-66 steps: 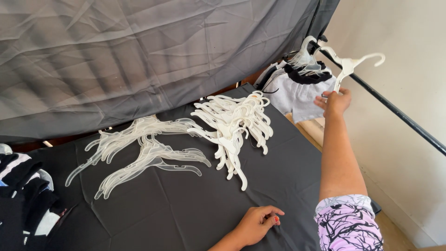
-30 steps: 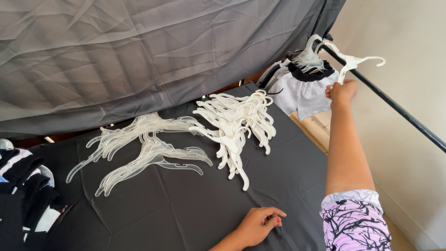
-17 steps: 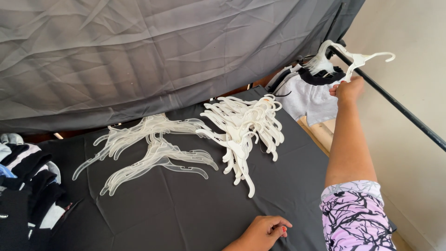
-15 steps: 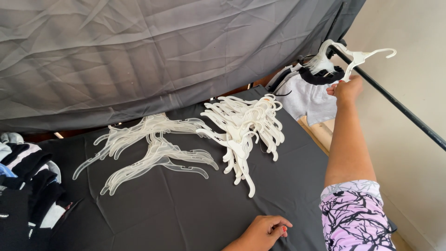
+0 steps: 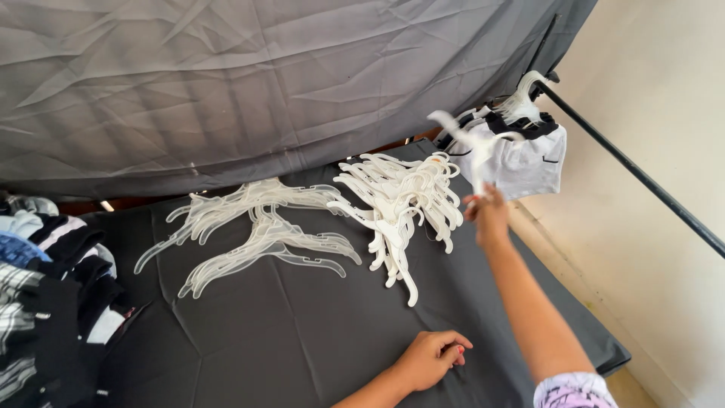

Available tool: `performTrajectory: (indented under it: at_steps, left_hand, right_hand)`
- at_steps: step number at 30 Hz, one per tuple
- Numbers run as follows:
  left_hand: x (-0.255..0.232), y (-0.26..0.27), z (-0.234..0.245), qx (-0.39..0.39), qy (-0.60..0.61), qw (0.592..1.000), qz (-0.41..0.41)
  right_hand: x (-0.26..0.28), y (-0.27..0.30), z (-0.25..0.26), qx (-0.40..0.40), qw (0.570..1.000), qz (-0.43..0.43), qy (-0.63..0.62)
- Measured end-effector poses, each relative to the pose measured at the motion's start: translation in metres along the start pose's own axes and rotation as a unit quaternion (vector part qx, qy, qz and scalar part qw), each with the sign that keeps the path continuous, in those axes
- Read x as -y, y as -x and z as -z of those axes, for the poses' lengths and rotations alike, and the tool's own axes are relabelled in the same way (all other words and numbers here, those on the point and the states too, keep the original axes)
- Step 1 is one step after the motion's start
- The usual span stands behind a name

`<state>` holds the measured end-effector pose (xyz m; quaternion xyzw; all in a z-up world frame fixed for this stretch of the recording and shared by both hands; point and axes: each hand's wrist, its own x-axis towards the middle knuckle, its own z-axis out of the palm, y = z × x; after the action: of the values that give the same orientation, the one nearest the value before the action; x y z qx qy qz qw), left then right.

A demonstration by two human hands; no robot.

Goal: Folding and hanging children's clothes on plastic hangers.

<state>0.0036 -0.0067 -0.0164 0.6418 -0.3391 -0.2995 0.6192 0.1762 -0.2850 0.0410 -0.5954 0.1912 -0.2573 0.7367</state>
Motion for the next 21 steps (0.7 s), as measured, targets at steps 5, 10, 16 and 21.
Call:
performTrajectory:
  at_steps: [5,10,16,21]
  left_hand:
    - [-0.006,0.004,0.000,-0.015,-0.025,0.999,-0.037]
    - [-0.013,0.013,-0.002,-0.025,-0.091,0.990,-0.103]
    - [-0.020,0.026,0.012,0.010,-0.095,0.995,0.004]
    - [-0.050,0.068,0.049,-0.024,-0.142,0.989,0.032]
  right_hand:
    - [-0.017,0.099,-0.031,0.122,0.991,-0.057,0.008]
    - [-0.006,0.149,-0.048,0.120,0.944,-0.054,0.302]
    - [-0.012,0.166,-0.055,0.065,0.890,0.158,0.423]
    - [-0.016,0.193,-0.088,0.207,0.896,0.133,0.371]
